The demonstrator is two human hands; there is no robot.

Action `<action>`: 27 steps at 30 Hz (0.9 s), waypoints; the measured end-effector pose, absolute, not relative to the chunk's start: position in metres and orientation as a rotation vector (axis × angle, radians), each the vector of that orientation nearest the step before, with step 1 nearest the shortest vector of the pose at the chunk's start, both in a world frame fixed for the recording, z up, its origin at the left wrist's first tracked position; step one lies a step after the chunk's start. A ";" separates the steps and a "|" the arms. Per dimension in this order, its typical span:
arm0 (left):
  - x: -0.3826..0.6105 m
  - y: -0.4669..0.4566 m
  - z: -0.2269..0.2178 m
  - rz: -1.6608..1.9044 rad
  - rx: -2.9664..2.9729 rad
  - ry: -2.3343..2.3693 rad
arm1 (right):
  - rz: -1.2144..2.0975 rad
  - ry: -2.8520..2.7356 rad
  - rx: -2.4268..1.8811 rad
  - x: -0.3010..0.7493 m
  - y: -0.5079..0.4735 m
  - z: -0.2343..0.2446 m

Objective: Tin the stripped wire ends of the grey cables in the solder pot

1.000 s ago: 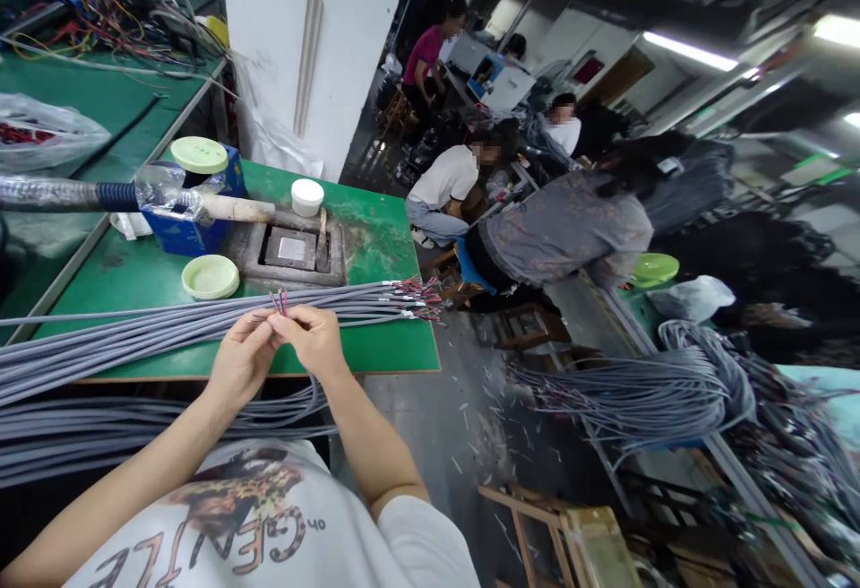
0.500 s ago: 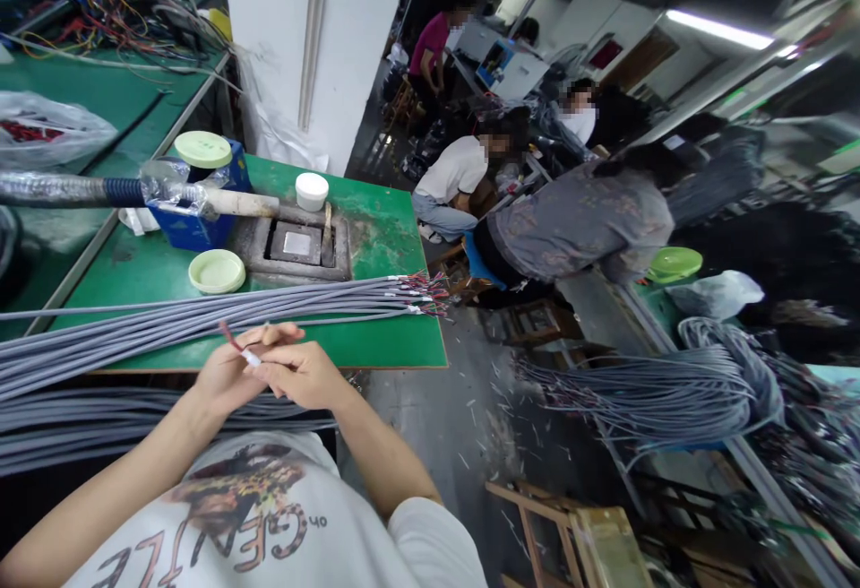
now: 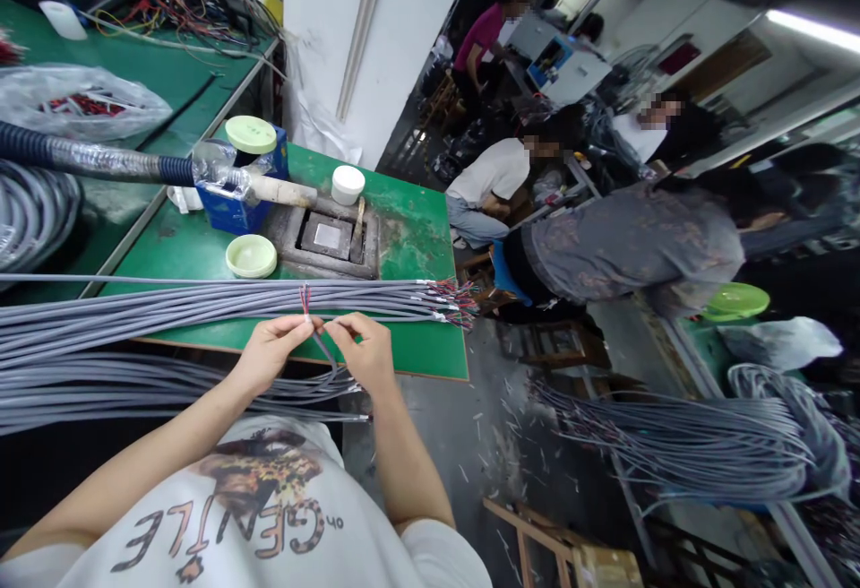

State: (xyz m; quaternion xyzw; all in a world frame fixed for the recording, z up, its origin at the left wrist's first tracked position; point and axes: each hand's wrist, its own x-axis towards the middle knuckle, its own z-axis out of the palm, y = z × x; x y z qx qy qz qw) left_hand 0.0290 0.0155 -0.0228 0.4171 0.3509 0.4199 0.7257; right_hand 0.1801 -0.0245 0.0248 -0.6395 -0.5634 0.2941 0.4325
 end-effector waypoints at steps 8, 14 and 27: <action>0.029 0.013 -0.022 0.872 1.284 0.697 | 1.356 -1.260 -1.366 0.186 -0.007 0.047; 0.025 0.012 -0.020 0.821 1.321 0.698 | 1.271 -1.183 -1.329 0.179 0.003 0.044; 0.030 0.010 -0.026 0.765 1.201 0.733 | 0.877 -1.188 -1.459 0.165 -0.001 0.035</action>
